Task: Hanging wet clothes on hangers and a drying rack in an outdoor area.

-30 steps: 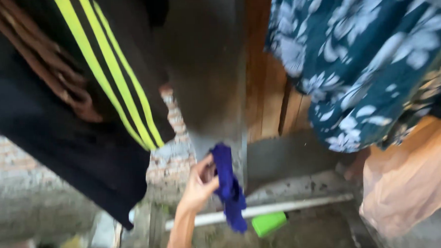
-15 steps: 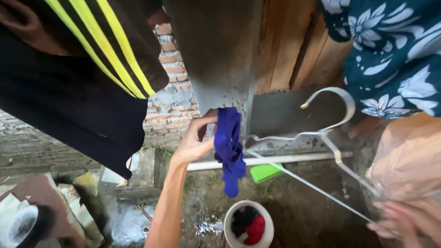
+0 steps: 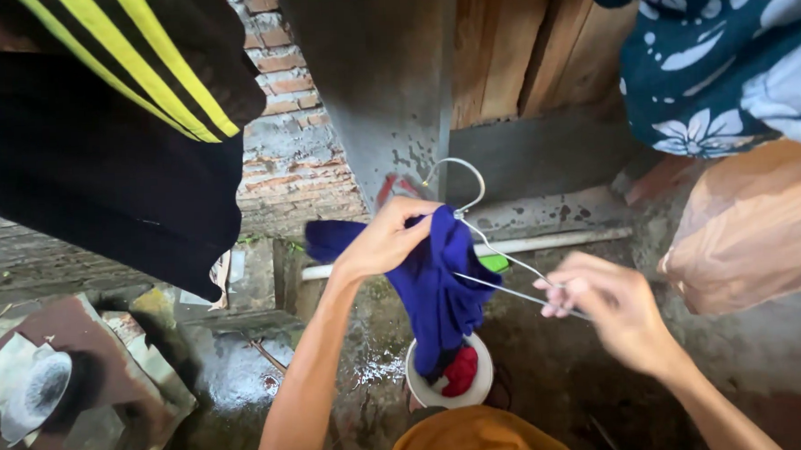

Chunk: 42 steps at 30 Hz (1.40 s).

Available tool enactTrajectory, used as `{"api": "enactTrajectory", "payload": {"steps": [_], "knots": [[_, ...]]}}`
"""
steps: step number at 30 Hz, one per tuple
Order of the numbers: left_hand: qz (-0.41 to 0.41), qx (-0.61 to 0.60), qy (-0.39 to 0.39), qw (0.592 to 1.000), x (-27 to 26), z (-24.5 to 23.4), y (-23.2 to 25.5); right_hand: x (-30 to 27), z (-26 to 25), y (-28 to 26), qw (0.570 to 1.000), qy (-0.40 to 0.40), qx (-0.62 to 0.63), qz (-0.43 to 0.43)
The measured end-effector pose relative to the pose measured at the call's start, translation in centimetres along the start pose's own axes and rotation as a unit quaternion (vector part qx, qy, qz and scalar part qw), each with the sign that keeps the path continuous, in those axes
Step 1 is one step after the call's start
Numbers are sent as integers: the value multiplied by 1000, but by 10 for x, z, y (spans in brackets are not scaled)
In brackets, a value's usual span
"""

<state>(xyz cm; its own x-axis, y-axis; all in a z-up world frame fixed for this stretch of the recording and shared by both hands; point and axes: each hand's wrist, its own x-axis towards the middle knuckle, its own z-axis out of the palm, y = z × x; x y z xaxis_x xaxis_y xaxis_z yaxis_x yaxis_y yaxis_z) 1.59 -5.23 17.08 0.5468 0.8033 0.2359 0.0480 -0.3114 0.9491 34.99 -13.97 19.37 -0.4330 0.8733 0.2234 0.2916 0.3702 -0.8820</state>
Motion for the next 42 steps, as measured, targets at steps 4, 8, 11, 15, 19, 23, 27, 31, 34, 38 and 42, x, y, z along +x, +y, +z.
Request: {"api": "enactTrajectory", "payload": {"steps": [4,8,11,15,19,23,27,31,34,38,42], "knots": [[-17,0,-24,1000,-8,-9,1,33,-4,34,856,-86,488,144],[-21,16,-31,999,-9,-4,8,33,65,121,934,0,282,219],[-16,5,-36,999,-9,-3,12,35,118,125,968,-27,93,230],[17,56,-19,998,-11,-5,26,36,139,113,981,26,-132,143],[29,77,13,997,-18,-14,19,46,142,78,976,22,-101,191],[23,76,11,997,-24,-18,20,40,165,137,982,75,-9,174],[-57,126,27,990,-35,-27,22,44,160,172,961,125,108,220],[-23,132,53,990,-49,-40,32,39,125,231,839,155,434,289],[-83,142,71,984,-60,-46,29,44,97,213,810,155,500,262],[-145,183,65,970,-64,-44,18,53,80,164,850,179,424,257],[-134,175,39,975,-57,-34,12,64,68,109,961,164,148,164]]}}
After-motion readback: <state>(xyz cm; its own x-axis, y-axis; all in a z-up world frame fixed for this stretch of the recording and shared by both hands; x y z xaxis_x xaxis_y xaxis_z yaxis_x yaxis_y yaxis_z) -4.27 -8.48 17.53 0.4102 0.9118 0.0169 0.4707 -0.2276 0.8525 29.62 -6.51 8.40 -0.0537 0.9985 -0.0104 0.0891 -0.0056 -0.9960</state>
